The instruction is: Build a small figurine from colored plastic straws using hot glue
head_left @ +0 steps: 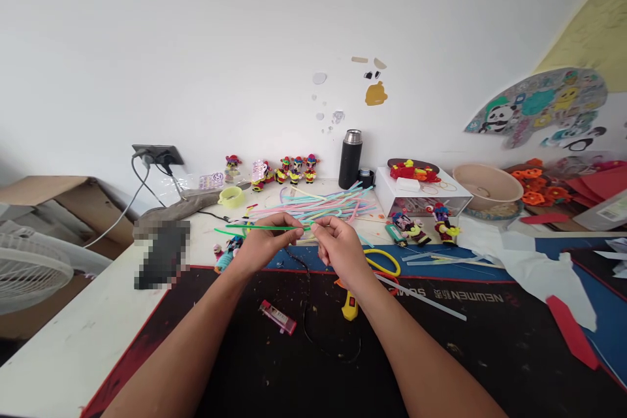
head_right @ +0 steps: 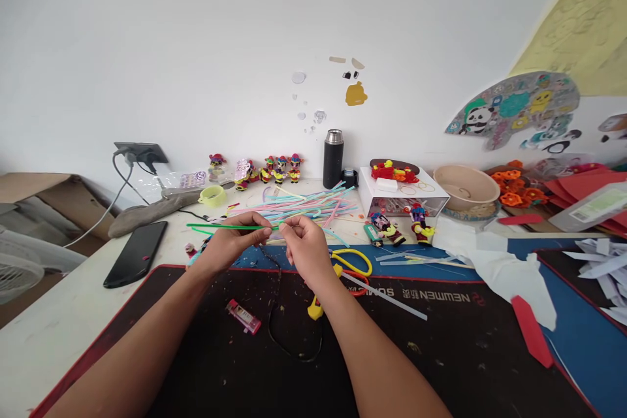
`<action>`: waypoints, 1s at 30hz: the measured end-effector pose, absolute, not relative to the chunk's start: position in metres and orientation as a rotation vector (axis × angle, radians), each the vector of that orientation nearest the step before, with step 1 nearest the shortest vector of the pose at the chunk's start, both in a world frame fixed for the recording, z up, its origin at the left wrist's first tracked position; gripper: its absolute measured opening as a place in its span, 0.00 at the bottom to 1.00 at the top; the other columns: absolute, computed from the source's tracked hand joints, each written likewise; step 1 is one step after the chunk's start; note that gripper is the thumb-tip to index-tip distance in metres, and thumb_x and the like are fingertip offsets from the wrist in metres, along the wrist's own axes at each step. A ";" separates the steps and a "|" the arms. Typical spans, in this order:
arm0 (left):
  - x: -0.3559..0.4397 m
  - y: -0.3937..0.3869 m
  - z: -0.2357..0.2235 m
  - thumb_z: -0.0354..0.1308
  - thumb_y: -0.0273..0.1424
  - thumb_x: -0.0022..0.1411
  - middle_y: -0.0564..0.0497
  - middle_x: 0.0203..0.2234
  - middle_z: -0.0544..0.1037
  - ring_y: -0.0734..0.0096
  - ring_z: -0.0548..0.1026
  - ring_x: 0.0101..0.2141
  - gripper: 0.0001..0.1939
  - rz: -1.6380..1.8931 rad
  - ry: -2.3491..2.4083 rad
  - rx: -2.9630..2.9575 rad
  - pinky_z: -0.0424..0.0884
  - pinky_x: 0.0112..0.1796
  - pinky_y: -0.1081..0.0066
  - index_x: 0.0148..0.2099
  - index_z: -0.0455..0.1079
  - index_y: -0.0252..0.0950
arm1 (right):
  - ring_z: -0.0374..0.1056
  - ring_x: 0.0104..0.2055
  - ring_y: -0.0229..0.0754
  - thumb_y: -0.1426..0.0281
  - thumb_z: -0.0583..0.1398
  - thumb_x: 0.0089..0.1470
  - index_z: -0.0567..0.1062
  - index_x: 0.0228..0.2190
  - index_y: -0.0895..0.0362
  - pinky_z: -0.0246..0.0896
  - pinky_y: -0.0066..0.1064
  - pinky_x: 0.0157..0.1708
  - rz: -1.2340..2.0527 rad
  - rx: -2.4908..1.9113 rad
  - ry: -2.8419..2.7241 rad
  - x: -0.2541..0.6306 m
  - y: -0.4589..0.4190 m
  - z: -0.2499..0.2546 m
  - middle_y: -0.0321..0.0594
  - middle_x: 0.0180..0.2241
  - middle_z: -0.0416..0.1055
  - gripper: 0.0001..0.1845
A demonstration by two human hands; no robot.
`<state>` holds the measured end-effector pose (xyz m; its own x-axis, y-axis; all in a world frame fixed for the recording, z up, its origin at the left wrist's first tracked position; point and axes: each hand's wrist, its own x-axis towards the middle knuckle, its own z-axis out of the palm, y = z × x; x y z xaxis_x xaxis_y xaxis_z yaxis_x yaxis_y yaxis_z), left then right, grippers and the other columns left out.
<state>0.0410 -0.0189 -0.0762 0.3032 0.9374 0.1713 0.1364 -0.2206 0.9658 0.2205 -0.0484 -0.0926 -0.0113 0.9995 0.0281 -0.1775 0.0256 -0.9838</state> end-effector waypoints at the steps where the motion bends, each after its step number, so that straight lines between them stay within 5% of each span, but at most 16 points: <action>1: 0.042 -0.020 -0.076 0.73 0.45 0.55 0.53 0.25 0.77 0.71 0.72 0.26 0.18 1.038 0.994 1.617 0.69 0.30 0.72 0.34 0.77 0.36 | 0.54 0.12 0.33 0.55 0.65 0.52 0.71 0.34 0.54 0.48 0.25 0.13 1.282 -1.047 -1.085 0.221 -0.048 -0.092 0.23 0.13 0.61 0.16; 18: 0.045 -0.018 -0.080 0.74 0.45 0.52 0.52 0.24 0.78 0.70 0.73 0.26 0.18 1.188 1.053 1.608 0.68 0.30 0.70 0.32 0.78 0.36 | 0.52 0.12 0.32 0.63 0.62 0.55 0.70 0.29 0.53 0.45 0.26 0.15 1.192 -1.113 -1.306 0.217 -0.051 -0.098 0.23 0.15 0.59 0.08; 30: 0.042 -0.014 -0.083 0.74 0.48 0.52 0.52 0.22 0.78 0.70 0.73 0.24 0.20 1.108 1.073 1.521 0.68 0.27 0.71 0.32 0.77 0.36 | 0.53 0.12 0.34 0.58 0.62 0.57 0.69 0.32 0.52 0.48 0.26 0.14 1.258 -1.124 -1.253 0.216 -0.055 -0.091 0.24 0.13 0.61 0.12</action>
